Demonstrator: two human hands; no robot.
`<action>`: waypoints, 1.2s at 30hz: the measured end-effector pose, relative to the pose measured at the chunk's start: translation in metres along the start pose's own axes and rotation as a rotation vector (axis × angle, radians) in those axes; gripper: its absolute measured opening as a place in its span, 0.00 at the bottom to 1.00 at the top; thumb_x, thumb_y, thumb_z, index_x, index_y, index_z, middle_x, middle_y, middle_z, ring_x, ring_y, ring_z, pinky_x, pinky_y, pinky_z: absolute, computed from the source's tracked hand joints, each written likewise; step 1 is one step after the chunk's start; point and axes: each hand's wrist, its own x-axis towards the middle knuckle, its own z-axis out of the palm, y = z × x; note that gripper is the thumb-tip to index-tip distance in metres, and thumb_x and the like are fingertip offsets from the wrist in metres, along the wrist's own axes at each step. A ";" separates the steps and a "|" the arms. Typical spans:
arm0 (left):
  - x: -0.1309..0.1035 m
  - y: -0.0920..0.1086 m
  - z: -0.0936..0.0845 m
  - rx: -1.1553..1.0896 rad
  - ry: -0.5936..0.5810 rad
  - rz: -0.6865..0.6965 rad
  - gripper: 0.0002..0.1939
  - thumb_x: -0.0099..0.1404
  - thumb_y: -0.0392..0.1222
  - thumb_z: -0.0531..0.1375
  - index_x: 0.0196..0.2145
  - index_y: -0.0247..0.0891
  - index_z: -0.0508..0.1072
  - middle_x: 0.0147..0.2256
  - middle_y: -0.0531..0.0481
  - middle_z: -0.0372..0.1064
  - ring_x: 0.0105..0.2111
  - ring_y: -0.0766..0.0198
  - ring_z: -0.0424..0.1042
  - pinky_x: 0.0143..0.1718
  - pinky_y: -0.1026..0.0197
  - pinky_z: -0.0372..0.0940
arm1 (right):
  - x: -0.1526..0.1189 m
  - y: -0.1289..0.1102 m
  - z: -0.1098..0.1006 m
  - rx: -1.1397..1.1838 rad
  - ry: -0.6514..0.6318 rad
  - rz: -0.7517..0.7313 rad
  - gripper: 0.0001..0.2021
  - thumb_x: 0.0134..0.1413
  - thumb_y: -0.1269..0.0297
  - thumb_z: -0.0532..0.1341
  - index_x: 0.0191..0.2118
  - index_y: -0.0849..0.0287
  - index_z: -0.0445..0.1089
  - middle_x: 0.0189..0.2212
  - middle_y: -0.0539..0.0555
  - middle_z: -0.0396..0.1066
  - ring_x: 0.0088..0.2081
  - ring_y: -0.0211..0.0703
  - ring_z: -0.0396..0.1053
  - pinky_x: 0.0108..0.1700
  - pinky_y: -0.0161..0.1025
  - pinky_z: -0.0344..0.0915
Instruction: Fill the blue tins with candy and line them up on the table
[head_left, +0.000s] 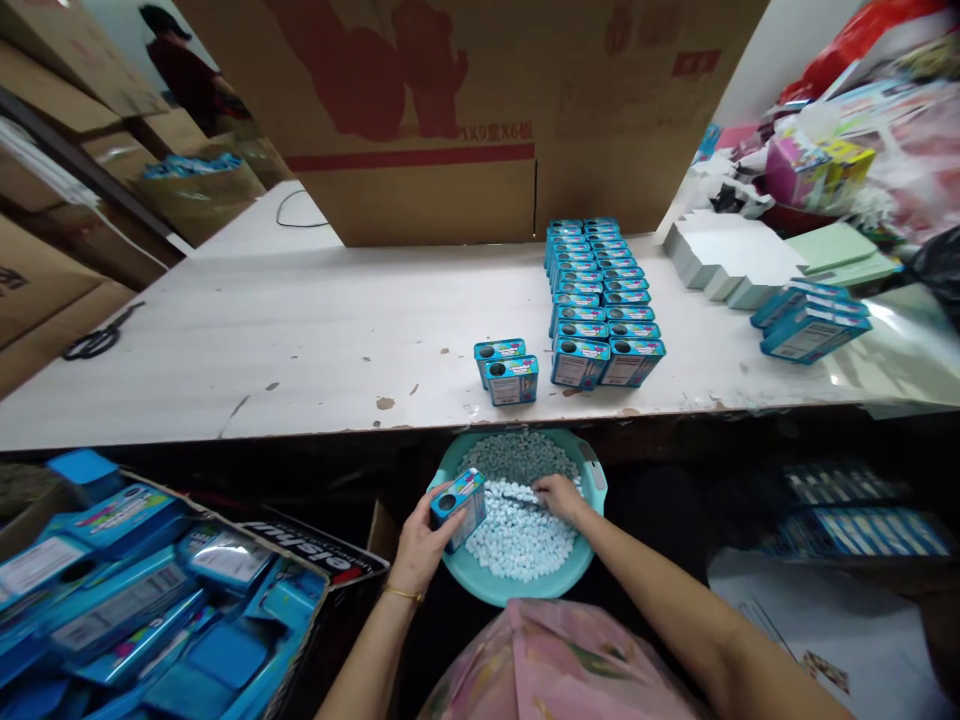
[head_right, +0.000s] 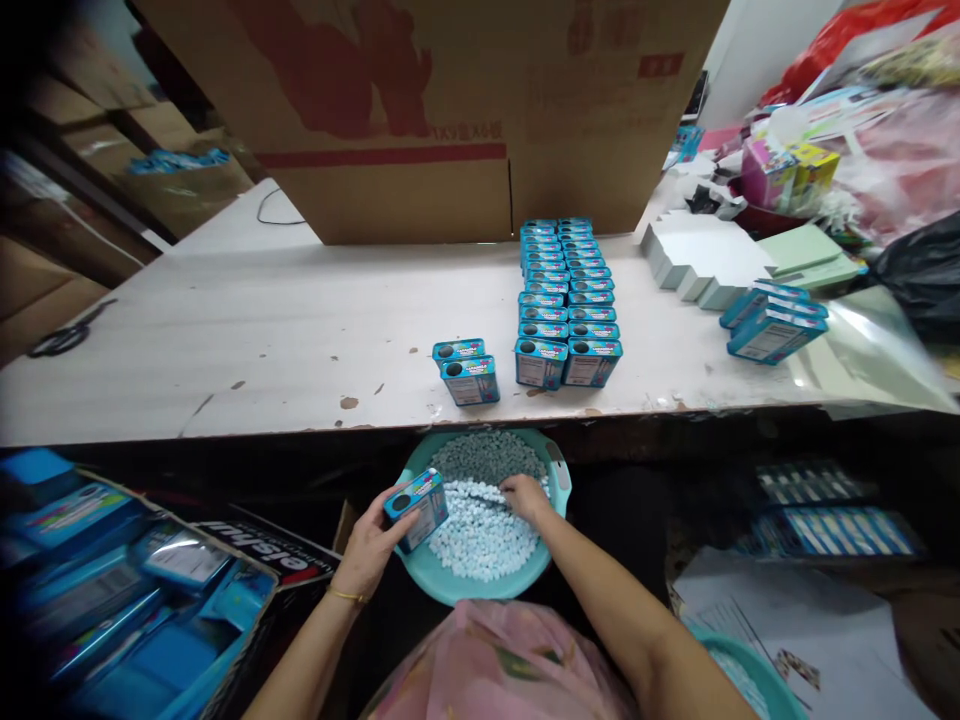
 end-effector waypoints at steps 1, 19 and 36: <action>0.000 -0.003 -0.001 -0.007 0.022 0.001 0.26 0.47 0.47 0.61 0.44 0.36 0.65 0.40 0.46 0.69 0.41 0.57 0.68 0.45 0.55 0.61 | -0.001 0.002 -0.003 0.040 -0.010 -0.001 0.12 0.45 0.73 0.53 0.33 0.60 0.72 0.26 0.51 0.72 0.29 0.36 0.67 0.31 0.30 0.59; 0.002 -0.025 0.049 0.241 -0.093 0.282 0.20 0.51 0.35 0.56 0.44 0.38 0.64 0.41 0.48 0.68 0.42 0.60 0.66 0.45 0.56 0.60 | -0.083 -0.069 -0.114 -0.249 0.015 -0.214 0.12 0.45 0.70 0.52 0.31 0.55 0.73 0.30 0.51 0.72 0.34 0.39 0.67 0.33 0.31 0.57; 0.003 -0.035 0.044 0.182 -0.094 0.262 0.19 0.53 0.40 0.56 0.44 0.36 0.63 0.42 0.45 0.66 0.43 0.58 0.65 0.47 0.54 0.59 | -0.093 -0.084 -0.131 -0.693 0.010 -0.215 0.14 0.44 0.78 0.50 0.32 0.58 0.68 0.32 0.54 0.70 0.34 0.43 0.68 0.31 0.33 0.58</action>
